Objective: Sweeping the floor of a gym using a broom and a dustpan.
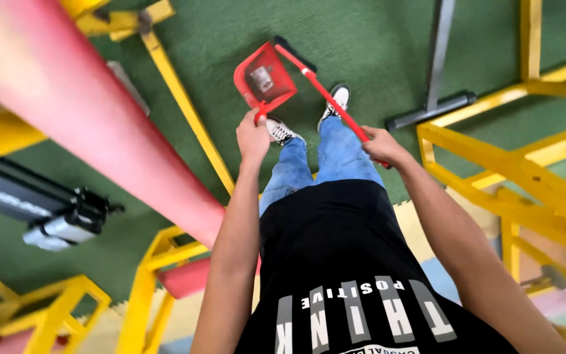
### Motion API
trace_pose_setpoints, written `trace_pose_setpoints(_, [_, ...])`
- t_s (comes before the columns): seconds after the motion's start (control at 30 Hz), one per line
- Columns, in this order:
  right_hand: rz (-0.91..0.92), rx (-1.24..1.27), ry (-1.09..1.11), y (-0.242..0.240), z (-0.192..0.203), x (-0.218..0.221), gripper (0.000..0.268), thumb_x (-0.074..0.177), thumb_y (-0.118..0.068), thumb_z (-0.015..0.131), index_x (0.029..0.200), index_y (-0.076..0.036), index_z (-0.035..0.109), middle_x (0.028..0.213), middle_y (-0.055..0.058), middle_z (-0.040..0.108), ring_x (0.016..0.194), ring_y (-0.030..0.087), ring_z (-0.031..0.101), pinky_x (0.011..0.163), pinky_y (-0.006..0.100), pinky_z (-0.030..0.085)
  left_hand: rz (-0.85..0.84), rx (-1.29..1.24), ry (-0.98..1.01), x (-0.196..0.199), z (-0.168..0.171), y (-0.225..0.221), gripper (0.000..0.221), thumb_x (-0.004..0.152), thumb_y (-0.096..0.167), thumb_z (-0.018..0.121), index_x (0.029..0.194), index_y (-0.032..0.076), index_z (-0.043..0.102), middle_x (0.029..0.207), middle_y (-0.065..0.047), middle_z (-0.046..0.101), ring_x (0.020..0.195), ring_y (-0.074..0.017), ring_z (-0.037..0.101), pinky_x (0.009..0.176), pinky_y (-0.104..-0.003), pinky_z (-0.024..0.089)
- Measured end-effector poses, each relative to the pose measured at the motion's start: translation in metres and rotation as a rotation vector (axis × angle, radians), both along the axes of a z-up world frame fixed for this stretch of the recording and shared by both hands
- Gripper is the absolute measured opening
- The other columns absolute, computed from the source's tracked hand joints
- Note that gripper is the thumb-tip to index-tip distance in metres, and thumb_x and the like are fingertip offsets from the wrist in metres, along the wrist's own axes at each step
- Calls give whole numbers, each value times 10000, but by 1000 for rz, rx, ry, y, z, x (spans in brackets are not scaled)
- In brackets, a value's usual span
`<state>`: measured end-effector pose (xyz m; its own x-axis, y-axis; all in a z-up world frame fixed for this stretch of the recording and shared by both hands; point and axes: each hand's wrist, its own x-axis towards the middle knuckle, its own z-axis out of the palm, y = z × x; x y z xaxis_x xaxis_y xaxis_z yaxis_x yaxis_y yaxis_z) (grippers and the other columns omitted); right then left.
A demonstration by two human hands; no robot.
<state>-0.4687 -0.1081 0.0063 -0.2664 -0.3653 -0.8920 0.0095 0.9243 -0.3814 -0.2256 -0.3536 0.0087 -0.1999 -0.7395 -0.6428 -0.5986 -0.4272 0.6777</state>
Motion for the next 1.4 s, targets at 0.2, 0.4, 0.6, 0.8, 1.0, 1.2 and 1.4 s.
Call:
trace_pose_setpoints(0.2, [-187,-49,107,70,-12,-55,575,857,-82,579,1432,-68,584,679,36,557,518,117,498,462,319,402,-139,-32,16,-55,23,22,305,984,162,601,1251,55,700,832,-164,757,523,-194,712,540,-370,575])
trace_pose_setpoints(0.4, [-324,33,199,103,-52,-141,444,858,-74,584,1299,-89,634,650,62,546,508,177,510,446,351,381,-437,-599,37,-74,-80,63,285,997,186,695,1256,73,736,953,-176,785,779,-251,762,688,-385,595])
trace_pose_setpoints(0.6, [-117,224,367,117,-126,-131,238,842,-119,583,1045,-40,678,858,214,725,759,346,744,625,471,591,-290,-43,-133,-146,9,76,328,976,189,598,1277,95,688,811,-148,757,520,-217,728,557,-372,580])
trace_pose_setpoints(0.8, [-41,-70,151,152,-130,-60,527,814,-72,619,1341,-59,610,813,145,625,689,220,567,568,307,437,-256,-105,-123,-160,-18,108,303,975,176,616,1244,66,701,795,-159,753,518,-217,720,553,-377,577])
trace_pose_setpoints(1.0, [-459,4,-175,162,-8,-174,653,880,-75,577,1518,-205,523,677,-35,544,503,72,446,418,259,358,-202,-189,-169,-162,-38,114,344,943,134,632,1269,42,690,841,-172,761,562,-212,742,588,-368,592])
trace_pose_setpoints(1.2, [-89,8,245,139,-36,-223,511,857,-46,498,1357,-63,601,698,129,633,552,230,632,481,369,484,-248,-265,-242,-160,-54,126,345,925,142,645,1251,47,706,895,-190,767,685,-240,764,709,-407,595])
trace_pose_setpoints(1.4, [-30,-15,178,126,-116,-105,325,793,-44,608,1106,39,624,704,126,652,526,213,652,448,357,518,-325,-476,-193,-155,-87,142,304,922,146,705,1209,52,742,918,-196,778,788,-283,751,722,-430,588])
